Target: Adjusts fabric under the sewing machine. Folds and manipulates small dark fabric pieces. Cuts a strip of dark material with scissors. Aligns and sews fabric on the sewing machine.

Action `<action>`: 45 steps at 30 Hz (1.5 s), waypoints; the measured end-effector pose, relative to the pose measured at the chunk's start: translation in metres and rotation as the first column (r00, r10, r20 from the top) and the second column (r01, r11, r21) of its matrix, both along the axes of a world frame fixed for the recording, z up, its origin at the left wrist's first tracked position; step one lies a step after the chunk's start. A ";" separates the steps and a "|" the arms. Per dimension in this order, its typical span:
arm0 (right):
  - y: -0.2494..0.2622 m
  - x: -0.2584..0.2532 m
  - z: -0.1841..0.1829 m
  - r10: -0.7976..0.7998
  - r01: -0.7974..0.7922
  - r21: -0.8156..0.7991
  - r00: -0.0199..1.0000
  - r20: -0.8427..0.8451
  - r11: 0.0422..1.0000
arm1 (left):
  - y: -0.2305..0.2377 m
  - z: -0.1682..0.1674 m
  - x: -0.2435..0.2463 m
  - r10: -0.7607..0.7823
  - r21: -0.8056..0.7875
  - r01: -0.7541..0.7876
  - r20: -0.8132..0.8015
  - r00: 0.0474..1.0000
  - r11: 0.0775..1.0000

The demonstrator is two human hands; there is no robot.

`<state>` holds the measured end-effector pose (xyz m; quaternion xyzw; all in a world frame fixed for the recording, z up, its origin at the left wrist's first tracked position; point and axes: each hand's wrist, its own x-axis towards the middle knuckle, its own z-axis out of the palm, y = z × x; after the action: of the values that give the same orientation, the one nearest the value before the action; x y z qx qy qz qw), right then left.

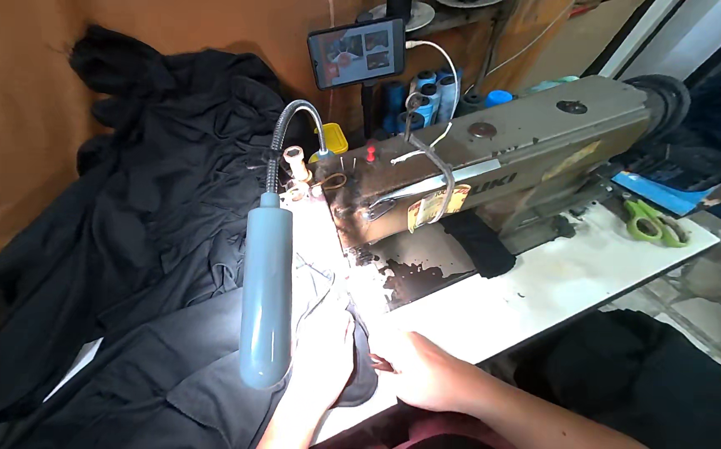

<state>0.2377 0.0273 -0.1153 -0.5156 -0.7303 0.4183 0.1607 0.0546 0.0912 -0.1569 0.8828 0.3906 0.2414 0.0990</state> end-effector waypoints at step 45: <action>0.029 -0.012 0.016 -0.135 0.150 -0.125 0.983 0.124 0.981 | 0.046 0.042 0.026 0.196 -0.359 -0.296 -0.290 0.937 0.885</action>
<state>0.2255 0.0560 -0.0992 -0.5995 -0.6697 0.4235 0.1133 0.0802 0.1370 -0.1153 0.8099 0.5503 0.0570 0.1951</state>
